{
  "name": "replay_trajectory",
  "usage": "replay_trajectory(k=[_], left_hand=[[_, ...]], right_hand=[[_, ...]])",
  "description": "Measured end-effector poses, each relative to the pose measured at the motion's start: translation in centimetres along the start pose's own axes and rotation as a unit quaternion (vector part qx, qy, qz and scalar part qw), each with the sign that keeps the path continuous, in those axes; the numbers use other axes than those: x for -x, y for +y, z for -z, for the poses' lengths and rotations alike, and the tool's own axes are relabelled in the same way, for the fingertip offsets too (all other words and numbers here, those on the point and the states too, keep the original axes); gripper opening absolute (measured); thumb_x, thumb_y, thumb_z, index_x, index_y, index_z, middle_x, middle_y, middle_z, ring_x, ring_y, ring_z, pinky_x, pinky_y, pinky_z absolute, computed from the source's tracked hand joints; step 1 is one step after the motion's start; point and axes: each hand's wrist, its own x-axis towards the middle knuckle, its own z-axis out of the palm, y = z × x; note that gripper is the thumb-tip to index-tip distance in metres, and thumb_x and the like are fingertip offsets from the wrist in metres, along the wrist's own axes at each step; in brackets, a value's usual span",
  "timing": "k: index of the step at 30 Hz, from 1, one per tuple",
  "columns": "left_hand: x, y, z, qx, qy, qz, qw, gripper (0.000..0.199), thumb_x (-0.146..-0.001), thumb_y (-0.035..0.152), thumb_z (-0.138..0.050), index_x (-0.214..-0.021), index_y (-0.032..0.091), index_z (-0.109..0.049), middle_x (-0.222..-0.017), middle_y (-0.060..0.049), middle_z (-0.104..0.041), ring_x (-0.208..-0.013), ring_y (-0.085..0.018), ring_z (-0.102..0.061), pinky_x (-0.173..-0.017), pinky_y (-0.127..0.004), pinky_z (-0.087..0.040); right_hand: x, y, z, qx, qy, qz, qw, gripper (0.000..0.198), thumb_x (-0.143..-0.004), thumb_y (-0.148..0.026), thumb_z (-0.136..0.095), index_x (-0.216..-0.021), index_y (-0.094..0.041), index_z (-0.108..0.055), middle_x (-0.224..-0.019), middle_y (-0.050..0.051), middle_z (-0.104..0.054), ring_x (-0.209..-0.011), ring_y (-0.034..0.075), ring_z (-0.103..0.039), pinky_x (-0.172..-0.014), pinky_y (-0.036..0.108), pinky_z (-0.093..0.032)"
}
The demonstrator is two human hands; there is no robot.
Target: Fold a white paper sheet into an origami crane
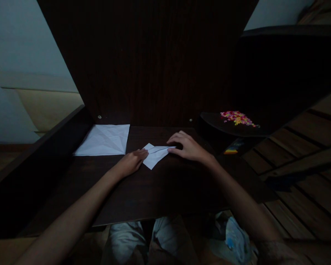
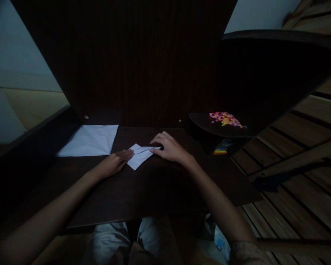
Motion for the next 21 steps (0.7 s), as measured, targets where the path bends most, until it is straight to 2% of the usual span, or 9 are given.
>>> replay_trajectory(k=[2, 4, 6, 9, 13, 17, 21], left_hand=[[0.0, 0.1, -0.1, -0.022, 0.005, -0.006, 1.000, 0.037, -0.088, 0.021, -0.041, -0.123, 0.018, -0.055, -0.132, -0.010, -0.056, -0.124, -0.022, -0.049, -0.109, -0.042, -0.035], [0.1, 0.3, -0.1, -0.040, 0.008, -0.017, 0.999, 0.037, -0.088, 0.020, -0.041, -0.122, 0.016, -0.055, -0.130, -0.012, -0.056, -0.123, -0.023, -0.050, -0.108, -0.043, -0.036], [0.1, 0.5, 0.0, -0.059, 0.004, -0.028, 0.998, 0.037, -0.088, 0.019, -0.040, -0.122, 0.015, -0.055, -0.130, -0.014, -0.056, -0.124, -0.024, -0.050, -0.107, -0.042, -0.037], [0.2, 1.0, 0.2, -0.082, -0.007, -0.040, 0.996, 0.038, -0.089, 0.021, -0.039, -0.123, 0.014, -0.053, -0.132, -0.015, -0.053, -0.125, -0.024, -0.048, -0.108, -0.041, -0.036], [0.4, 1.5, -0.1, -0.107, -0.001, -0.030, 0.994, 0.041, -0.093, 0.030, -0.037, -0.127, 0.011, -0.050, -0.134, -0.017, -0.051, -0.128, -0.026, -0.045, -0.111, -0.044, -0.030], [0.4, 1.8, -0.7, -0.115, -0.003, -0.025, 0.993, 0.043, -0.093, 0.030, -0.036, -0.130, 0.009, -0.046, -0.138, -0.019, -0.046, -0.131, -0.027, -0.040, -0.111, -0.044, -0.029], [0.3, 2.0, -0.9, -0.107, -0.021, -0.041, 0.993, 0.045, -0.094, 0.027, -0.033, -0.134, 0.008, -0.040, -0.144, -0.019, -0.039, -0.136, -0.026, -0.032, -0.111, -0.043, -0.029]], right_hand=[[-0.1, -2.0, -2.0, 0.051, -0.018, 0.000, 0.999, 0.040, -0.085, -0.043, -0.055, -0.117, -0.020, -0.062, -0.120, 0.012, -0.060, -0.113, 0.028, -0.050, -0.096, 0.044, -0.039], [-0.4, -3.2, -4.8, 0.107, -0.035, -0.009, 0.994, 0.050, -0.087, -0.046, -0.051, -0.124, -0.012, -0.056, -0.132, 0.018, -0.052, -0.123, 0.032, -0.045, -0.102, 0.047, -0.035], [-0.6, -3.6, -7.5, 0.144, -0.048, -0.007, 0.988, 0.055, -0.090, -0.043, -0.046, -0.130, -0.005, -0.049, -0.139, 0.021, -0.044, -0.131, 0.033, -0.038, -0.108, 0.047, -0.028], [-0.7, -3.3, -10.3, 0.166, -0.039, -0.019, 0.985, 0.057, -0.092, -0.043, -0.040, -0.133, -0.005, -0.044, -0.143, 0.020, -0.038, -0.135, 0.033, -0.032, -0.112, 0.048, -0.022], [-0.4, -2.8, -11.3, 0.154, -0.056, -0.038, 0.986, 0.062, -0.094, -0.044, -0.034, -0.133, 0.003, -0.042, -0.142, 0.026, -0.035, -0.136, 0.034, -0.030, -0.112, 0.047, -0.021], [-0.3, -2.8, -11.4, 0.125, -0.065, -0.050, 0.989, 0.065, -0.094, -0.048, -0.031, -0.136, 0.001, -0.038, -0.144, 0.025, -0.033, -0.137, 0.034, -0.028, -0.112, 0.048, -0.023], [-0.2, -2.8, -11.8, 0.084, -0.075, -0.056, 0.992, 0.069, -0.094, -0.049, -0.029, -0.139, 0.003, -0.031, -0.147, 0.025, -0.025, -0.140, 0.033, -0.020, -0.113, 0.047, -0.021]])
